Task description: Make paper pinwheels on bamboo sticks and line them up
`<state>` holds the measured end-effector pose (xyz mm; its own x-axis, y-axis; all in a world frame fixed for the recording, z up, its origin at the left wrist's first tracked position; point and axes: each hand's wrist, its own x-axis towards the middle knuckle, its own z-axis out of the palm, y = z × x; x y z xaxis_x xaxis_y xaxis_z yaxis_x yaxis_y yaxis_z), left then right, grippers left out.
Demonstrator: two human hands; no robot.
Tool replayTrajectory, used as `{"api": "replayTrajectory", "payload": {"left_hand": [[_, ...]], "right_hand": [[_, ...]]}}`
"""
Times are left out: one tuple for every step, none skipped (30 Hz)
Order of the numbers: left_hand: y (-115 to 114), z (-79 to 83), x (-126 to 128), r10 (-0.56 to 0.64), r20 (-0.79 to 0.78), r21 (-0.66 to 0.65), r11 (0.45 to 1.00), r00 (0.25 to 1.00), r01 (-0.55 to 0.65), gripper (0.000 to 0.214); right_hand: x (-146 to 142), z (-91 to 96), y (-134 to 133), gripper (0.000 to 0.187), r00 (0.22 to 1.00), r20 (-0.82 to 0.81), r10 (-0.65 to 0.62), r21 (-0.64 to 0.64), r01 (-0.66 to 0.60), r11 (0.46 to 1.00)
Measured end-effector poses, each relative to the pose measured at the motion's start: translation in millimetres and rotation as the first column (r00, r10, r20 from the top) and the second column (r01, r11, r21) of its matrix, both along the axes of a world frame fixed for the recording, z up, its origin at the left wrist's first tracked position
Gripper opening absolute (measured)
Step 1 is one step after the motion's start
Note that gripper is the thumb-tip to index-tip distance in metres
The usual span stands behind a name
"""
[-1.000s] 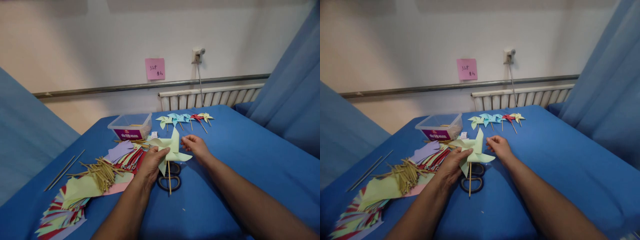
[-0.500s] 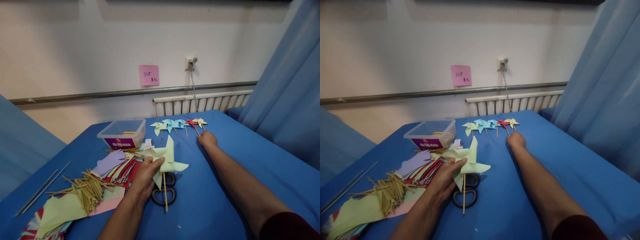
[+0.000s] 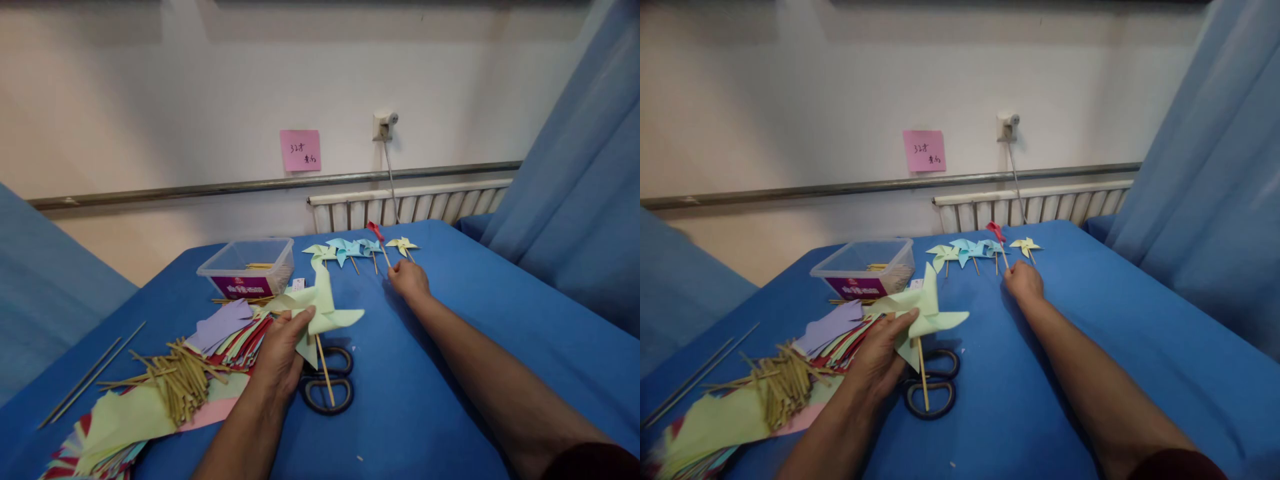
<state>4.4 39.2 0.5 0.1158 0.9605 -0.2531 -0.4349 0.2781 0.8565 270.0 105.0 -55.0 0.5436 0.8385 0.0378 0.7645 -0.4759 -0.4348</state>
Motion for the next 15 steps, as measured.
{"api": "replayTrajectory", "payload": {"left_hand": [[1.4, 2.9, -1.4, 0.044, 0.030, 0.026, 0.999, 0.999, -0.044, 0.020], [2.9, 5.3, -3.0, 0.080, 0.052, 0.046, 0.996, 0.995, -0.082, 0.019], [4.4, 7.2, -4.7, 0.107, 0.065, 0.053, 0.992, 0.992, -0.111, 0.018], [5.9, 8.5, -6.5, 0.134, 0.073, 0.055, 0.989, 0.988, -0.138, 0.016], [7.2, 9.4, -8.3, 0.153, 0.075, 0.052, 0.986, 0.985, -0.157, 0.015], [8.3, 10.1, -9.9, 0.168, 0.077, 0.046, 0.984, 0.983, -0.172, 0.014], [9.2, 10.6, -11.3, 0.182, 0.081, 0.042, 0.982, 0.980, -0.186, 0.013], [9.7, 11.1, -12.4, 0.192, 0.086, 0.038, 0.980, 0.978, -0.196, 0.013], [10.0, 11.7, -13.1, 0.199, 0.091, 0.036, 0.979, 0.976, -0.203, 0.012], [9.9, 12.4, -13.5, 0.206, 0.095, 0.034, 0.977, 0.974, -0.210, 0.011], [9.6, 13.0, -13.4, 0.213, 0.097, 0.031, 0.976, 0.972, -0.217, 0.011], [9.0, 13.5, -13.1, 0.215, 0.097, 0.031, 0.975, 0.972, -0.219, 0.011], [8.4, 13.9, -12.5, 0.207, 0.097, 0.033, 0.977, 0.974, -0.211, 0.011], [7.7, 13.9, -11.8, 0.188, 0.100, 0.038, 0.980, 0.977, -0.193, 0.012], [7.1, 13.8, -11.2, 0.164, 0.104, 0.043, 0.985, 0.981, -0.169, 0.014]], "right_hand": [[-11.4, 0.8, -4.7, 0.032, 0.999, -0.006, 0.039, 0.008, -0.039, 0.999], [-24.1, 1.0, -9.5, 0.030, 0.997, -0.013, 0.079, 0.012, -0.079, 0.997], [-37.3, 0.6, -14.4, 0.028, 0.992, -0.019, 0.121, 0.016, -0.121, 0.993], [-50.5, -0.2, -18.8, 0.026, 0.984, -0.027, 0.176, 0.017, -0.175, 0.984], [-63.0, -1.2, -22.7, 0.027, 0.969, -0.027, 0.244, 0.004, -0.244, 0.970], [-74.2, -2.3, -25.8, 0.027, 0.957, -0.024, 0.290, -0.014, -0.291, 0.957], [-83.7, -3.3, -28.0, 0.028, 0.949, -0.023, 0.315, -0.040, -0.315, 0.948], [-91.5, -4.1, -29.2, 0.030, 0.944, -0.026, 0.330, -0.073, -0.331, 0.941], [-97.3, -4.7, -29.6, 0.030, 0.941, -0.028, 0.338, -0.094, -0.339, 0.936], [-101.5, -5.0, -29.3, 0.030, 0.940, -0.031, 0.340, -0.109, -0.341, 0.934], [-104.4, -5.2, -28.6, 0.031, 0.939, -0.033, 0.341, -0.117, -0.343, 0.932], [-106.2, -5.2, -27.4, 0.031, 0.939, -0.034, 0.343, -0.119, -0.345, 0.931], [-107.4, -5.1, -26.1, 0.031, 0.938, -0.036, 0.345, -0.118, -0.347, 0.930], [-108.2, -5.0, -24.6, 0.032, 0.936, -0.037, 0.349, -0.117, -0.351, 0.929], [-108.9, -4.9, -23.1, 0.032, 0.935, -0.039, 0.353, -0.115, -0.355, 0.928]]}}
